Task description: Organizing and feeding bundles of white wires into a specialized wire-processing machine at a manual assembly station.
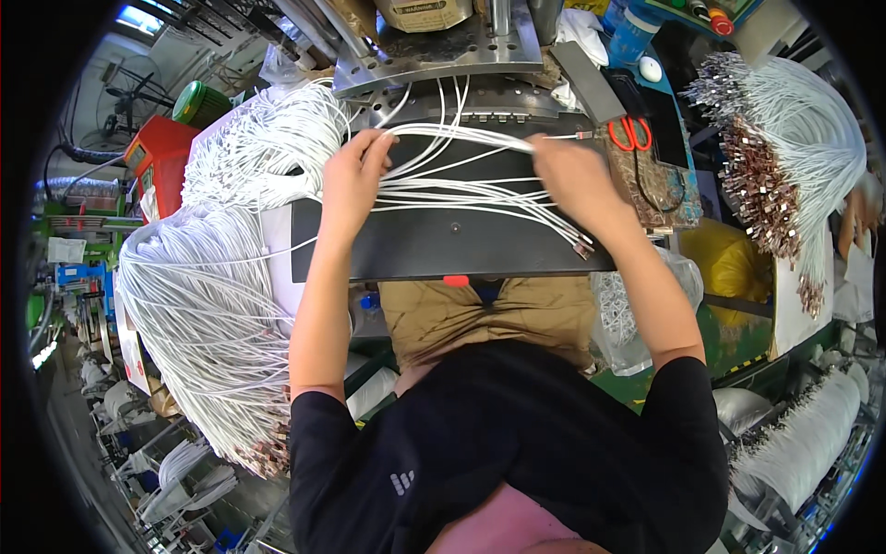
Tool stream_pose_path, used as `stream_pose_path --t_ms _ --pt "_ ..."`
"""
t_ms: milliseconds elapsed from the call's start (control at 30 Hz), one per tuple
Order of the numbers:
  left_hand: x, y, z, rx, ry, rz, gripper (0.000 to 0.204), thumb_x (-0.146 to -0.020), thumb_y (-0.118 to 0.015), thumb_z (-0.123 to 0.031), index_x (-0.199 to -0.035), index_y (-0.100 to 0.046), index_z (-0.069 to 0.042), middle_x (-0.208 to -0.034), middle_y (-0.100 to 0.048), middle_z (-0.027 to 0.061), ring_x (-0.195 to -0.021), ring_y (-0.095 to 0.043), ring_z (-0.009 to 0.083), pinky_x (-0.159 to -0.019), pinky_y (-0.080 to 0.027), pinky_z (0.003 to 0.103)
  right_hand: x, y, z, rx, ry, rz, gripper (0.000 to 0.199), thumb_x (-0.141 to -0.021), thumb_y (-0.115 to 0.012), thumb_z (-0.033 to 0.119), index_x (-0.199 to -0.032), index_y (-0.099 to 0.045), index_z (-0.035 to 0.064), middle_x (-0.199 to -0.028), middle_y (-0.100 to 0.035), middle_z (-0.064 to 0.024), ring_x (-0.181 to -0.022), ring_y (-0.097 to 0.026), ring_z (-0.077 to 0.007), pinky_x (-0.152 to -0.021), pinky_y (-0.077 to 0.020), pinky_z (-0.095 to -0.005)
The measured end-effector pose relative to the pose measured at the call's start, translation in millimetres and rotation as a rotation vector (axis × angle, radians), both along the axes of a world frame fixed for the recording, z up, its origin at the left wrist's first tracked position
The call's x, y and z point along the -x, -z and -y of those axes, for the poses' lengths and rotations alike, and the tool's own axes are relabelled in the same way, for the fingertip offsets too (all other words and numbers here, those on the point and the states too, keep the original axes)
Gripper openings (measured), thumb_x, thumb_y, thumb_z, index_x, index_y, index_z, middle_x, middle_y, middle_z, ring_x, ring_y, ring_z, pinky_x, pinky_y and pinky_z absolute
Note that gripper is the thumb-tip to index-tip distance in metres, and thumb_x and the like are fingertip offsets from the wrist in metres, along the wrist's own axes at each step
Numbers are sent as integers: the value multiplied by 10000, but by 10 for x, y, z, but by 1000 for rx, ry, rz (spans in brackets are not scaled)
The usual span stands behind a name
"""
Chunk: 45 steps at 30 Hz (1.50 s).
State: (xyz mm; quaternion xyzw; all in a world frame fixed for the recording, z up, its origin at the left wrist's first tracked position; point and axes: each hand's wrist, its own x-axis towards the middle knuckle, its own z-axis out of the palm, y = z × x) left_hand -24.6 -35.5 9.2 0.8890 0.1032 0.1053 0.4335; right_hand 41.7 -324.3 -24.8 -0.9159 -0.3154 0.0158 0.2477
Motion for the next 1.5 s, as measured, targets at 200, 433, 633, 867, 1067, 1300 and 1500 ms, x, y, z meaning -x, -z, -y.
stream_pose_path --t_ms 200,433,633,867,1067,1300,1500 --pt "38 -243 737 -404 539 58 341 -1010 -549 -320 -936 -706 -26 -662 -633 110 -639 -644 216 -616 -487 381 206 -167 -3 130 -125 344 286 -825 -619 112 -1107 -651 82 -985 -647 -89 -990 -627 -291 -847 -500 -423" --pt "293 -47 910 841 652 -793 313 -1049 -490 -297 -1083 -671 -44 -831 -690 67 -685 -659 161 -593 -480 309 199 -208 261 155 -158 455 261 -839 -617 136 -1084 -648 50 -961 -658 -97 -970 -622 -275 -846 -511 -393" --pt "293 392 920 1025 574 -707 291 -1052 -498 -268 -1186 -633 -48 -810 -603 -22 -640 -541 51 -514 -381 216 -307 -124 125 -784 395 -434 270 -918 -627 233 -1095 -684 37 -971 -676 -132 -931 -633 -297 -851 -513 -406" --pt "-236 649 803 1075 461 -508 259 -1037 -532 -217 -1201 -620 -37 -869 -625 3 -711 -571 74 -614 -453 213 -285 168 -47 -353 -103 7 283 -958 -595 260 -1093 -695 33 -1042 -692 -152 -953 -648 -330 -856 -507 -424" --pt "-575 556 713 1234 174 -318 244 -1001 -572 -155 -1190 -617 -7 -984 -699 93 -868 -674 174 -822 -540 298 -149 -138 25 316 -117 -410 278 -936 -602 198 -1143 -670 24 -1052 -672 -139 -1026 -617 -337 -887 -497 -403" --pt "-533 587 852 1007 190 -357 243 -970 -624 -155 -1155 -638 1 -986 -704 102 -892 -691 182 -828 -551 303 -704 330 -38 111 -136 603 439 -827 -640 158 -1226 -601 -23 -1109 -647 -162 -876 -641 -317 -786 -528 -408" --pt "-509 609 962 767 230 -428 200 -927 -698 -200 -1023 -670 -26 -872 -681 51 -751 -661 135 -713 -529 264 -599 346 14 -332 -59 -114 440 -891 -553 132 -1310 -575 2 -943 -654 -93 -672 -585 -203 -611 -479 -339"
